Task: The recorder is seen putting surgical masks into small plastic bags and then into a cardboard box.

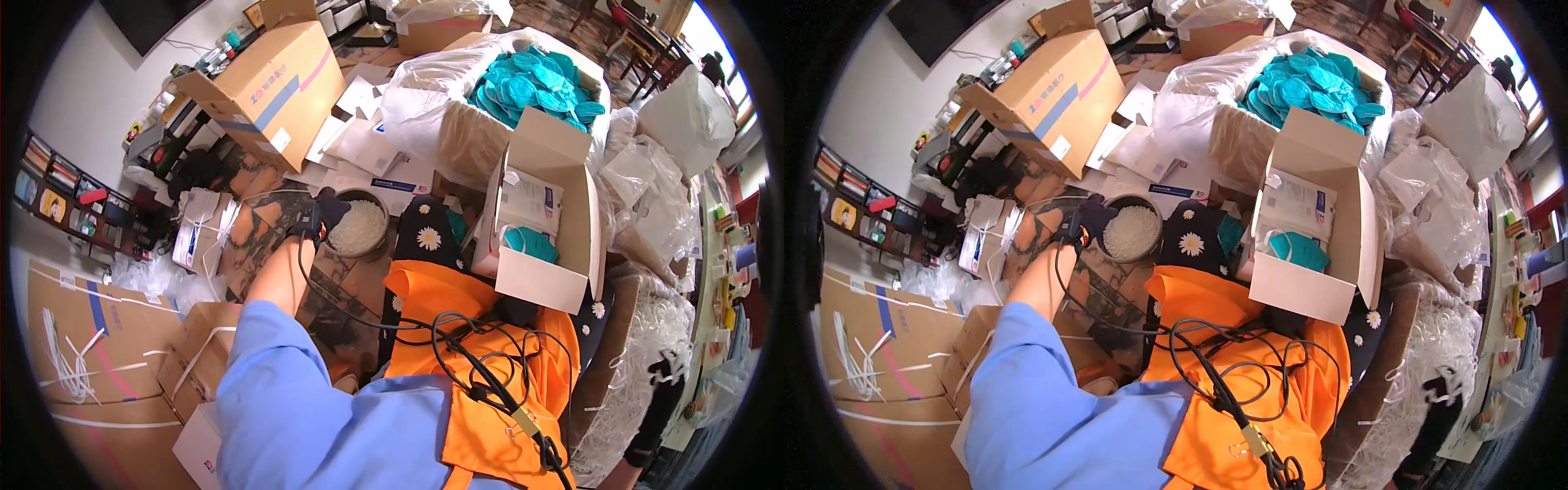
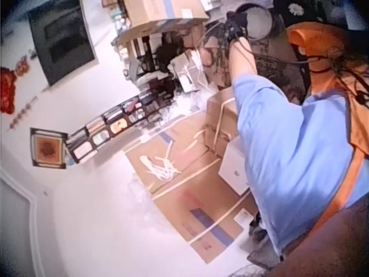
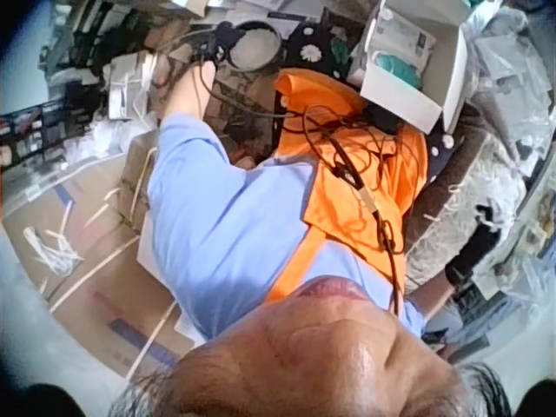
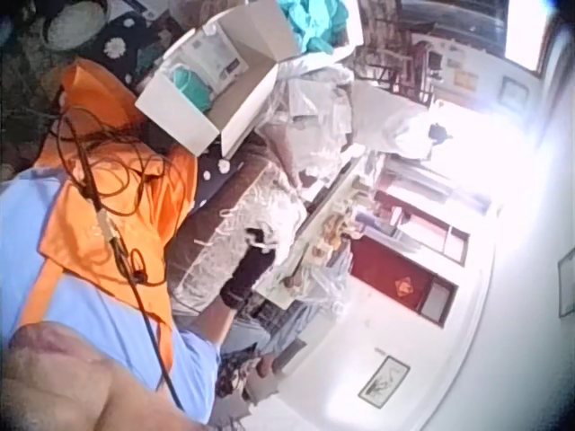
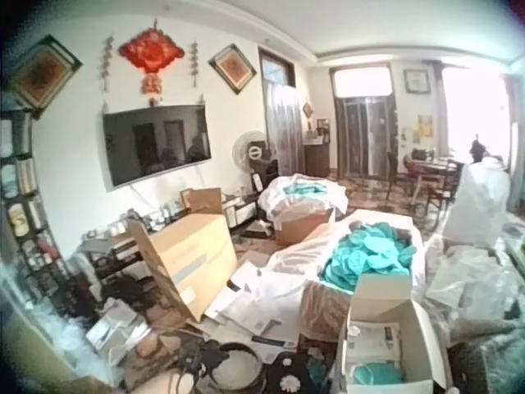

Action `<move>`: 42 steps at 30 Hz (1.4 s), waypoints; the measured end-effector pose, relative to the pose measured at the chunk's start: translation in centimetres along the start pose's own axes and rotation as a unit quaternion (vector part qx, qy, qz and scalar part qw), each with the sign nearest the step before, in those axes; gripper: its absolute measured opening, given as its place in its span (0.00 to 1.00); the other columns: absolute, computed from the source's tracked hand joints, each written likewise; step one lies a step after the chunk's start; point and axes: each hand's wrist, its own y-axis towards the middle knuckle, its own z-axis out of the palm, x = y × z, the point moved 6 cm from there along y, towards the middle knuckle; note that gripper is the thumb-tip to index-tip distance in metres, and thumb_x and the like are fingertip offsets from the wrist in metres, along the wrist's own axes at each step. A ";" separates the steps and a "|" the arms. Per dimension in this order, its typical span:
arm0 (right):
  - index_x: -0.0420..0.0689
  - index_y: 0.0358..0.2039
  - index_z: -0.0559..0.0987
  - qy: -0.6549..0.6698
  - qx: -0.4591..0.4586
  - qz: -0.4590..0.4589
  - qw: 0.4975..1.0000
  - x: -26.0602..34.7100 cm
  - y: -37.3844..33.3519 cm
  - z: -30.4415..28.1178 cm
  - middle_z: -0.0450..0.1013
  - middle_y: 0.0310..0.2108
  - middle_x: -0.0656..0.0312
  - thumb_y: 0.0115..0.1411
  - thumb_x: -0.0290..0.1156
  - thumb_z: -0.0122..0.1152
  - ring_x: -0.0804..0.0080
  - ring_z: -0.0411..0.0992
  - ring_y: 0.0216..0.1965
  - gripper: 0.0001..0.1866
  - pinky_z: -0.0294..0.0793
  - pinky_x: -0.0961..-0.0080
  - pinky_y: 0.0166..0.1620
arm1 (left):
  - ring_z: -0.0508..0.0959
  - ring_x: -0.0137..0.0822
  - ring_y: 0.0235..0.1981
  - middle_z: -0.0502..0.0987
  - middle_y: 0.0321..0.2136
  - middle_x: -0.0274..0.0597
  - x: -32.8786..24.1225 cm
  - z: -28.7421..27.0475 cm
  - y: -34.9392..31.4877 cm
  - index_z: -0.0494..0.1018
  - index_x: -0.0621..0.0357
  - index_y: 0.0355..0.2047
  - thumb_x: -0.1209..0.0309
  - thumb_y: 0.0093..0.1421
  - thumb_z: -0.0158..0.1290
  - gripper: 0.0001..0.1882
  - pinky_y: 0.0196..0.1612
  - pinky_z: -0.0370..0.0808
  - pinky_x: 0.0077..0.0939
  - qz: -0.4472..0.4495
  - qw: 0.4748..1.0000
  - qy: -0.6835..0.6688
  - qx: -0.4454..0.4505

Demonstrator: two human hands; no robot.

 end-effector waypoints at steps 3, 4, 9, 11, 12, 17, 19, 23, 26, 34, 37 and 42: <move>0.37 0.50 0.74 -0.031 -0.151 -0.019 0.988 3.9 -1.1 -3.0 0.74 0.40 0.59 0.59 0.30 0.57 0.71 0.70 0.39 0.19 0.70 0.76 0.41 | 0.74 0.41 0.36 0.75 0.32 0.43 0.2 0.3 0.8 0.74 0.59 0.39 0.69 0.50 0.57 0.15 0.38 0.72 0.33 0.002 0.994 -0.106 -0.028; 0.37 0.51 0.74 -0.044 -0.207 -0.030 0.977 5.0 -1.7 -4.0 0.74 0.41 0.58 0.59 0.30 0.58 0.70 0.70 0.41 0.20 0.69 0.76 0.43 | 0.74 0.39 0.35 0.75 0.32 0.42 -0.2 -0.1 1.5 0.74 0.60 0.39 0.69 0.51 0.57 0.15 0.37 0.72 0.31 0.005 0.985 -0.164 -0.049; 0.38 0.56 0.70 -0.092 -0.399 -0.072 0.909 8.5 -3.0 -8.4 0.72 0.48 0.57 0.58 0.33 0.61 0.69 0.68 0.51 0.26 0.68 0.74 0.52 | 0.73 0.30 0.31 0.74 0.30 0.36 -1.5 -7.1 2.8 0.73 0.60 0.42 0.71 0.55 0.56 0.14 0.34 0.71 0.23 -0.024 0.791 -0.592 -0.149; 0.37 0.53 0.72 -0.221 -0.443 -0.136 0.858 7.6 -4.3 -11.3 0.74 0.48 0.52 0.57 0.32 0.62 0.63 0.71 0.50 0.24 0.68 0.72 0.53 | 0.73 0.27 0.30 0.73 0.30 0.34 -4.9 -12.0 4.0 0.72 0.60 0.43 0.72 0.57 0.55 0.14 0.32 0.71 0.20 -0.009 0.688 -0.706 -0.170; 0.34 0.55 0.69 -0.269 -0.402 -0.042 0.874 8.1 -3.1 -12.1 0.68 0.55 0.52 0.59 0.30 0.58 0.64 0.69 0.52 0.25 0.68 0.70 0.55 | 0.73 0.26 0.30 0.73 0.31 0.33 -5.6 -14.2 3.7 0.72 0.60 0.43 0.72 0.58 0.54 0.12 0.33 0.71 0.20 0.002 0.686 -0.700 -0.197; 0.37 0.57 0.68 -0.220 -0.416 0.041 0.882 4.1 -4.1 -14.8 0.70 0.53 0.50 0.46 0.28 0.68 0.62 0.70 0.51 0.35 0.69 0.72 0.53 | 0.74 0.28 0.31 0.74 0.32 0.35 -16.1 -26.7 1.4 0.73 0.62 0.42 0.76 0.60 0.51 0.10 0.38 0.73 0.22 0.131 0.690 -0.665 -0.253; 0.40 0.56 0.67 -0.381 -0.348 0.033 0.856 -1.0 -5.8 -16.5 0.67 0.55 0.49 0.37 0.28 0.74 0.56 0.66 0.56 0.42 0.67 0.68 0.57 | 0.74 0.29 0.37 0.75 0.36 0.36 -21.3 -28.7 2.8 0.72 0.61 0.43 0.77 0.60 0.52 0.11 0.43 0.73 0.23 0.230 0.727 -0.607 -0.225; 0.42 0.56 0.68 -0.303 -0.272 0.041 0.912 -0.3 -4.5 -15.4 0.68 0.54 0.50 0.37 0.24 0.72 0.55 0.68 0.54 0.41 0.68 0.67 0.56 | 0.76 0.30 0.40 0.77 0.37 0.40 -26.2 -30.6 0.7 0.72 0.64 0.44 0.78 0.58 0.53 0.13 0.47 0.72 0.24 0.265 0.766 -0.537 -0.235; 0.42 0.55 0.70 -0.133 -0.288 0.089 0.944 -1.1 -5.9 -15.7 0.72 0.49 0.57 0.42 0.20 0.68 0.70 0.75 0.32 0.35 0.76 0.74 0.39 | 0.78 0.36 0.42 0.77 0.39 0.45 -29.5 -29.2 3.4 0.71 0.63 0.47 0.79 0.54 0.53 0.18 0.48 0.73 0.28 0.286 0.774 -0.538 -0.174; 0.36 0.49 0.76 0.000 -0.237 -0.038 0.971 -7.9 -7.2 -19.5 0.76 0.46 0.55 0.65 0.32 0.47 0.69 0.75 0.43 0.17 0.71 0.72 0.50 | 0.76 0.53 0.46 0.76 0.44 0.57 -30.8 -24.8 9.8 0.70 0.64 0.49 0.69 0.49 0.59 0.26 0.51 0.72 0.39 0.258 0.912 -0.281 -0.154; 0.41 0.59 0.67 -0.150 -0.330 0.100 0.927 -6.0 -4.9 -17.1 0.69 0.55 0.58 0.64 0.32 0.54 0.69 0.71 0.51 0.24 0.70 0.74 0.49 | 0.77 0.50 0.47 0.75 0.45 0.61 -32.3 -25.9 8.9 0.68 0.66 0.52 0.58 0.37 0.67 0.42 0.52 0.72 0.36 0.216 0.947 -0.237 0.031; 0.41 0.59 0.67 -0.246 -0.312 -0.003 0.918 0.1 -4.0 -11.7 0.68 0.56 0.54 0.62 0.30 0.57 0.61 0.65 0.58 0.25 0.60 0.67 0.61 | 0.71 0.52 0.55 0.69 0.52 0.60 -35.2 -22.8 10.1 0.61 0.63 0.59 0.53 0.30 0.71 0.56 0.56 0.69 0.38 0.194 0.966 -0.144 0.091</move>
